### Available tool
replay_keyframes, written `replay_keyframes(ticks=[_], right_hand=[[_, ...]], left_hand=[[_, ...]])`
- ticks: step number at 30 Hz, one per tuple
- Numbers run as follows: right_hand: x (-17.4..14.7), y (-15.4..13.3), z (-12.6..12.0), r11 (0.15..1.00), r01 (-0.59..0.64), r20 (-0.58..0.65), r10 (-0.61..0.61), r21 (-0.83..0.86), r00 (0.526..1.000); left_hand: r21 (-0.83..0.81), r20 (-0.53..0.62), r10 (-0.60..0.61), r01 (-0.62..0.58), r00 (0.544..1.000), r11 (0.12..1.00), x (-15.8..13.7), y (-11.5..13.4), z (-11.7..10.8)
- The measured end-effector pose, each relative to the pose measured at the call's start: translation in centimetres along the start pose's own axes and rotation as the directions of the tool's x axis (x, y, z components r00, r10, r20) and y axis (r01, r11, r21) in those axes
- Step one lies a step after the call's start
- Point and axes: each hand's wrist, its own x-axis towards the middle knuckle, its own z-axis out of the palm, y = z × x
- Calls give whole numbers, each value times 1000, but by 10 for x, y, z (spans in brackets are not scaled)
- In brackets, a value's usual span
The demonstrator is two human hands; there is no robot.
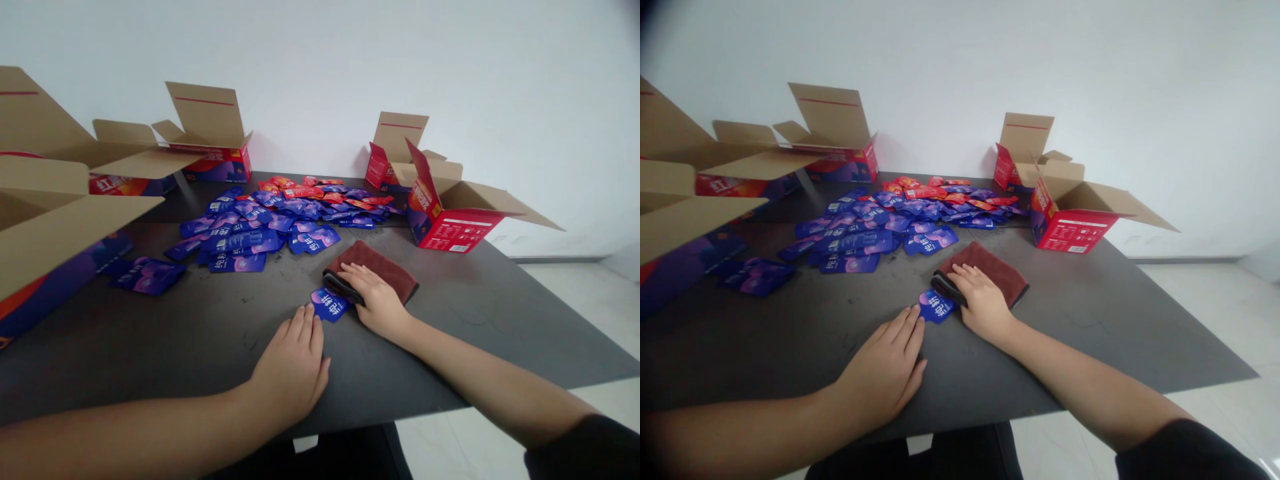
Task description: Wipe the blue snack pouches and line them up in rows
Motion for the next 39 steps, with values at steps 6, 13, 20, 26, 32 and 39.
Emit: replay_keyframes(ticks=[6,13,20,26,32,39], right_hand=[[0,-7,-1,988,143,112,-149,65,982],[-3,-8,0,988,149,100,-153,52,983],[0,0,-1,998,-51,-10,50,-26,999],[-2,-7,-4,969,226,175,-242,103,954],[1,4,-3,1000,-6,23,6,9,1000],[0,0,-1,983,159,117,-169,90,979]], left_hand=[[-7,-3,0,0,1000,1000,0,0,-1],[-9,4,-4,4,1000,1000,1,1,-3],[-13,3,-3,3,1000,1000,0,0,-1],[-24,7,2,-2,1000,1000,0,0,-3],[4,2,-1,1,1000,1000,0,1,-2],[-14,-1,3,-3,1000,1000,0,0,-1]])
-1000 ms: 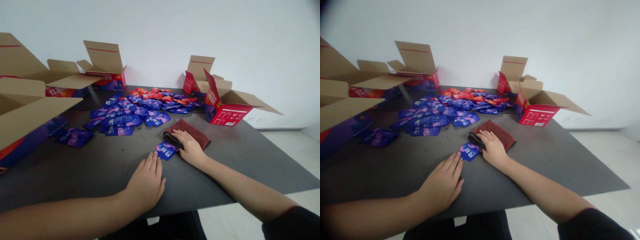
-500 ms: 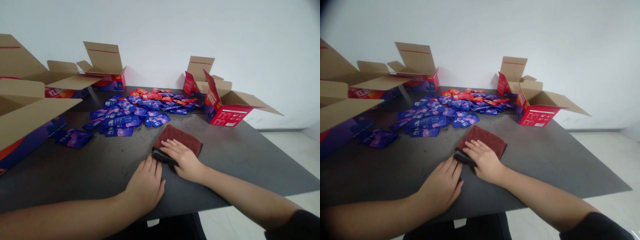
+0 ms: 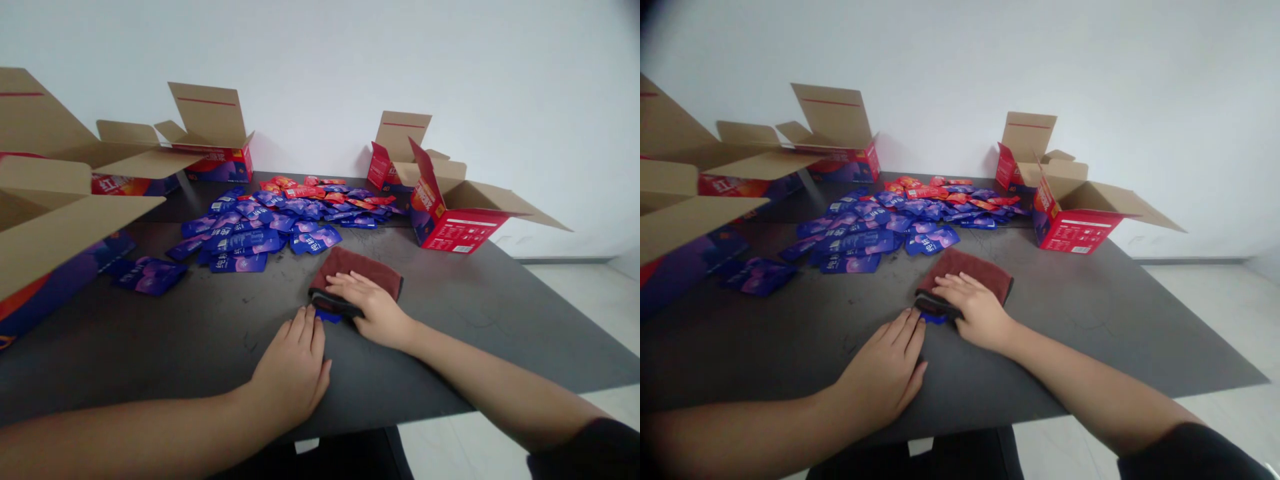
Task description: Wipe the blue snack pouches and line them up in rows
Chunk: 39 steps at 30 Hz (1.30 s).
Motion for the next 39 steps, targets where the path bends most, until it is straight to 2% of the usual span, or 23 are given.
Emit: replay_keyframes(ticks=[2,4,7,9,10,12,14,15,18,19,20,22,23,24,26,28,29,30,33,34,36,38,39], right_hand=[[1,7,-1,987,-157,-100,152,-41,983],[0,7,0,979,-194,-135,185,-61,973],[-1,-1,1,999,33,2,-33,-18,999],[0,-1,1,996,90,39,-90,11,995],[1,1,0,999,40,10,-40,1,999],[1,7,0,989,-140,-103,135,-38,985],[1,8,1,974,-220,-162,208,-61,965],[0,7,2,982,-179,-137,169,-63,976],[0,1,3,999,47,6,-47,-10,999],[1,1,3,999,53,12,-53,2,999],[2,3,3,1000,5,-14,-5,-1,1000],[3,8,1,984,-175,-118,170,-35,978],[3,9,1,970,-238,-157,227,-51,961],[2,9,1,966,-251,-169,238,-62,956],[0,3,2,992,-116,-88,111,-54,990],[0,-2,3,999,53,16,-53,-11,998],[0,-2,2,997,76,34,-76,-1,997],[1,-1,2,999,41,17,-41,-9,999],[1,4,1,980,-189,-129,179,-70,975],[1,4,1,976,-203,-143,190,-79,971],[0,0,1,995,-75,-64,71,-66,995],[-1,-2,1,996,83,43,-83,-12,996],[0,-1,0,995,101,58,-101,6,993]], left_hand=[[2,4,2,-2,1000,1000,-1,0,1],[0,10,2,-2,1000,1000,-1,-1,2],[-6,7,-1,1,1000,1000,-1,-1,2],[-5,-1,1,-1,1000,1000,0,-1,2],[-2,-6,4,-4,1000,1000,0,-1,2],[4,-14,6,-5,1000,1000,1,-1,3],[6,-12,4,-4,1000,1000,0,-1,3],[5,-9,6,-6,1000,1000,0,-1,3],[6,-5,11,-11,1000,1000,0,-1,3],[8,-6,11,-11,1000,1000,0,-1,3],[11,-10,10,-10,1000,1000,0,0,2],[17,-15,9,-9,1000,1000,0,0,2],[18,-14,9,-8,1000,1000,0,0,2],[18,-10,9,-8,1000,1000,0,0,2],[12,5,6,-6,1000,1000,0,0,1],[7,13,2,-2,1000,1000,0,0,0],[6,12,4,-4,1000,1000,0,0,0],[8,9,4,-4,1000,1000,0,0,0],[13,7,5,-6,1000,1000,0,0,0],[12,9,3,-3,1000,1000,0,0,1],[6,14,-2,2,1000,1000,0,0,1],[5,13,-3,3,1000,1000,0,0,1],[7,11,0,0,1000,1000,0,0,1]])
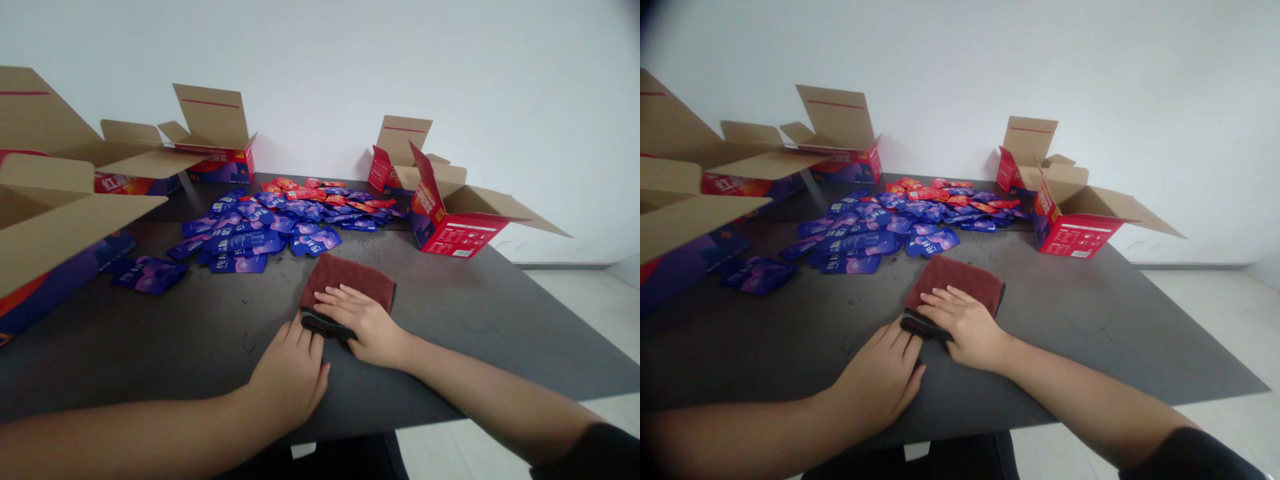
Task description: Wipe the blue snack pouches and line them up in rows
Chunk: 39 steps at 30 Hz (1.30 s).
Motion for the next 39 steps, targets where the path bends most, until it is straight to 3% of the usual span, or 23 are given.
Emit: replay_keyframes(ticks=[2,4,5,9,11,13,15,17,19,22,25,27,33,36,39], right_hand=[[1,6,-2,993,-118,-69,117,-8,991],[1,11,-3,962,-271,-170,263,-27,950],[0,10,-3,956,-291,-188,281,-29,941],[-1,5,-1,996,-25,-55,30,83,998],[0,15,-3,990,-41,-73,51,132,996],[1,37,-10,962,-253,-176,268,101,947],[0,63,-19,880,-474,-274,465,39,842],[-2,78,-28,834,-551,-315,531,28,787],[-1,78,-33,862,-501,-327,497,78,804],[2,57,-33,939,-326,-347,344,113,872],[7,39,-26,984,-143,-195,161,102,968],[9,34,-21,991,-81,-53,87,108,995],[7,32,-27,955,-245,64,238,165,969],[5,28,-33,956,-217,-78,236,197,969],[4,23,-33,982,-178,-308,187,58,933]], left_hand=[[10,-4,4,-4,1000,1000,0,0,0],[21,-3,5,-5,1000,1000,0,0,0],[25,-1,4,-4,1000,1000,0,0,0],[30,1,7,-7,1000,1000,0,-1,0],[28,3,9,-9,1000,1000,0,-1,-1],[29,4,14,-15,1000,999,0,-1,-1],[25,11,20,-21,1000,999,0,-1,-1],[16,19,18,-19,1000,1000,0,-2,-2],[11,18,16,-16,1000,1000,0,-2,-2],[17,8,35,-35,999,999,0,-2,-2],[25,-6,46,-46,999,999,0,-2,-2],[21,-19,42,-42,999,999,0,-3,-2],[-9,-88,19,-20,996,1000,2,-7,-3],[-13,-184,23,-26,983,1000,2,-8,-2],[10,-258,45,-44,965,999,1,-8,-2]])
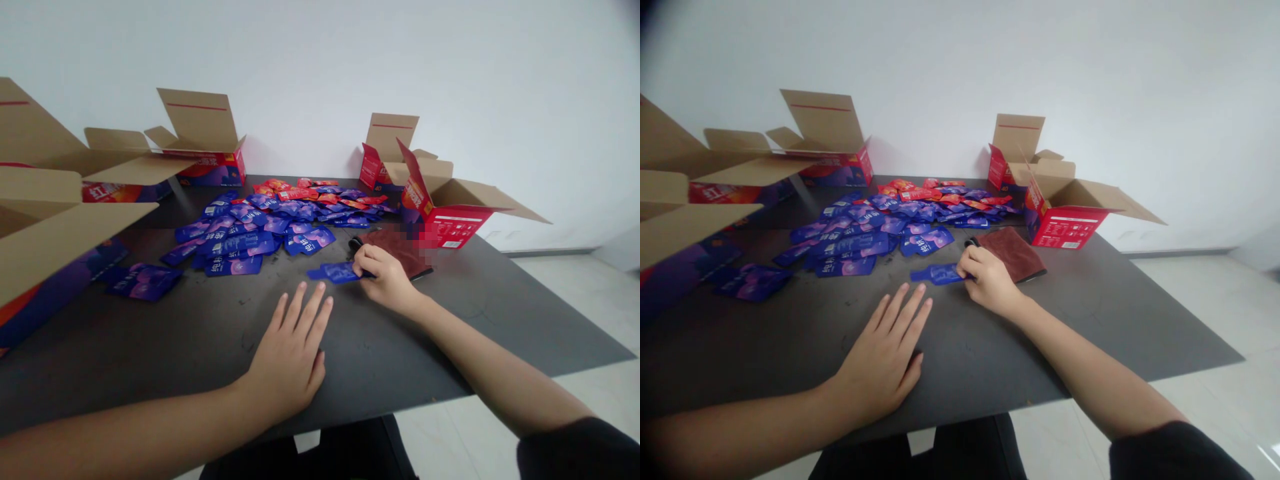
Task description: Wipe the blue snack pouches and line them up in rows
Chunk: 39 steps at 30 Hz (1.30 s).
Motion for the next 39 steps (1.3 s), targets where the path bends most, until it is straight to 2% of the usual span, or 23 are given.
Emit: replay_keyframes(ticks=[1,3,6,7,8,10,11,12,13,14,16,18,23,25,29,32,35,37,39], right_hand=[[-1,-1,1,998,34,-7,-34,-46,999],[-2,-4,2,990,116,108,-108,-77,988],[-1,-3,-5,982,173,372,-186,70,909],[0,-1,-11,979,158,418,-199,131,886],[1,3,-17,978,135,416,-192,161,889],[4,15,-30,993,84,268,-105,88,958],[4,23,-34,999,32,148,-30,-9,988],[4,31,-36,992,-44,37,49,-116,998],[4,40,-37,970,-122,-19,121,-210,993],[2,49,-35,940,-186,-14,190,-288,982],[-3,64,-26,883,-255,85,311,-395,947],[-8,74,-17,833,-296,124,393,-467,911],[-12,84,-14,696,-447,35,560,-562,828],[-10,86,-17,687,-442,30,559,-576,829],[-4,88,-22,681,-361,27,488,-638,873],[-2,86,-28,679,-397,47,536,-617,843],[-1,73,-37,715,-474,25,565,-514,825],[0,54,-39,775,-475,-34,509,-417,860],[-2,26,-34,860,-397,-86,391,-322,916]], left_hand=[[5,-13,9,-9,1000,1000,0,0,0],[7,-27,22,-22,999,1000,-1,0,-1],[-8,-8,15,-15,1000,1000,-1,-1,0],[-17,13,7,-7,1000,1000,-1,-2,1],[-28,41,-1,2,999,1000,-1,-3,2],[-54,104,-8,14,995,998,-1,-5,5],[-67,126,-8,17,992,998,-1,-6,7],[-78,139,-5,16,990,997,-1,-7,8],[-87,142,-3,16,990,996,-1,-7,9],[-91,135,-4,17,991,996,-1,-8,9],[-93,109,-7,17,994,996,0,-7,8],[-92,91,1,7,996,996,1,-7,6],[-107,138,40,-25,990,994,3,-8,7],[-131,146,52,-33,988,991,5,-11,8],[-157,122,17,2,992,988,12,-14,5],[-137,121,-15,32,993,990,16,-15,1],[-136,97,-34,47,995,990,16,-18,4],[-144,96,-19,33,995,989,15,-20,9],[-145,113,10,7,994,989,13,-22,14]])
